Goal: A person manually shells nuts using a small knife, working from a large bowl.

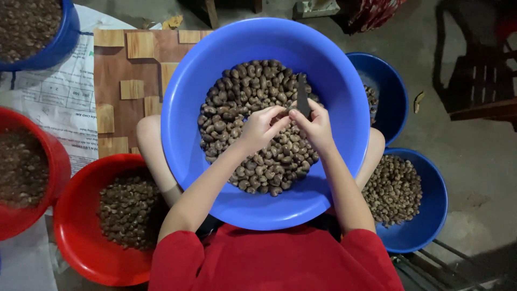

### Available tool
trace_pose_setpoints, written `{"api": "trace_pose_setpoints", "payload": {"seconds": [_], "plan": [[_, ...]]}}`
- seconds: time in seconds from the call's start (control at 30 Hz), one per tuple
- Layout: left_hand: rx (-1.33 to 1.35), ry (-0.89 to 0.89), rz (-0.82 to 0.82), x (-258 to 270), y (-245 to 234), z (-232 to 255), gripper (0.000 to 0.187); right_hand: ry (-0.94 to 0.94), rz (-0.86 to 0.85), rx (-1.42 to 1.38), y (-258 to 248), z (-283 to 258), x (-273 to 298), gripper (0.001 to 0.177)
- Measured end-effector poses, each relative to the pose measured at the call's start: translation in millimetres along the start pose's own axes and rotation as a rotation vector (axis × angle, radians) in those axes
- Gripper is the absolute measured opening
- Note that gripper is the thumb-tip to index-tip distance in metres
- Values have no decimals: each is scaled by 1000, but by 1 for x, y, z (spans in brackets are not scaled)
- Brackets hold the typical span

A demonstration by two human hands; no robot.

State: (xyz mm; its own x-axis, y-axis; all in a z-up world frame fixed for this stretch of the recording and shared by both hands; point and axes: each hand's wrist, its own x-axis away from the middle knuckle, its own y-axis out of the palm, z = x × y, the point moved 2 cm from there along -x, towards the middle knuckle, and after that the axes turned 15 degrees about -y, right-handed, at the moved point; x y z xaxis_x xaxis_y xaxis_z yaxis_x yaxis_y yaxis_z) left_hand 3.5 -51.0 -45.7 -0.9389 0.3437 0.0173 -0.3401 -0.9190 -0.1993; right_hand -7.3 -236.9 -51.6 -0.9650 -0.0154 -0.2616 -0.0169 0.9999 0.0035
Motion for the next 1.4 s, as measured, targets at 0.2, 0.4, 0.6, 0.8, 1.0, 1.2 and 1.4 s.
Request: {"api": "trace_pose_setpoints", "payload": {"seconds": [0.2, 0.4, 0.6, 0.8, 1.0, 1.2, 1.4], "plan": [[-374, -172, -76, -4, -14, -3, 42, -622, 452, 801, -85, -23, -26, 34], [-1056, 199, -334, 14, 75, -44, 30, -545, 561, 796, -103, -70, -51, 33], [-1003, 640, -360, 18, 115, -134, 45, -580, 579, 954, -94, -13, -86, 38], [-1151, 592, 143, -45, 91, -113, 41, -390, 509, 1083, -97, 2, -74, 28], [-1426, 392, 317, -73, 42, -151, 45, -441, 489, 945, -99, 1, -76, 28], [-1430, 183, 387, -69, -6, -150, 30, -418, 454, 952, -95, -1, -73, 24], [-620, -131, 394, -75, -31, -97, 25, -453, 243, 658, -54, -16, -73, 16]]}}
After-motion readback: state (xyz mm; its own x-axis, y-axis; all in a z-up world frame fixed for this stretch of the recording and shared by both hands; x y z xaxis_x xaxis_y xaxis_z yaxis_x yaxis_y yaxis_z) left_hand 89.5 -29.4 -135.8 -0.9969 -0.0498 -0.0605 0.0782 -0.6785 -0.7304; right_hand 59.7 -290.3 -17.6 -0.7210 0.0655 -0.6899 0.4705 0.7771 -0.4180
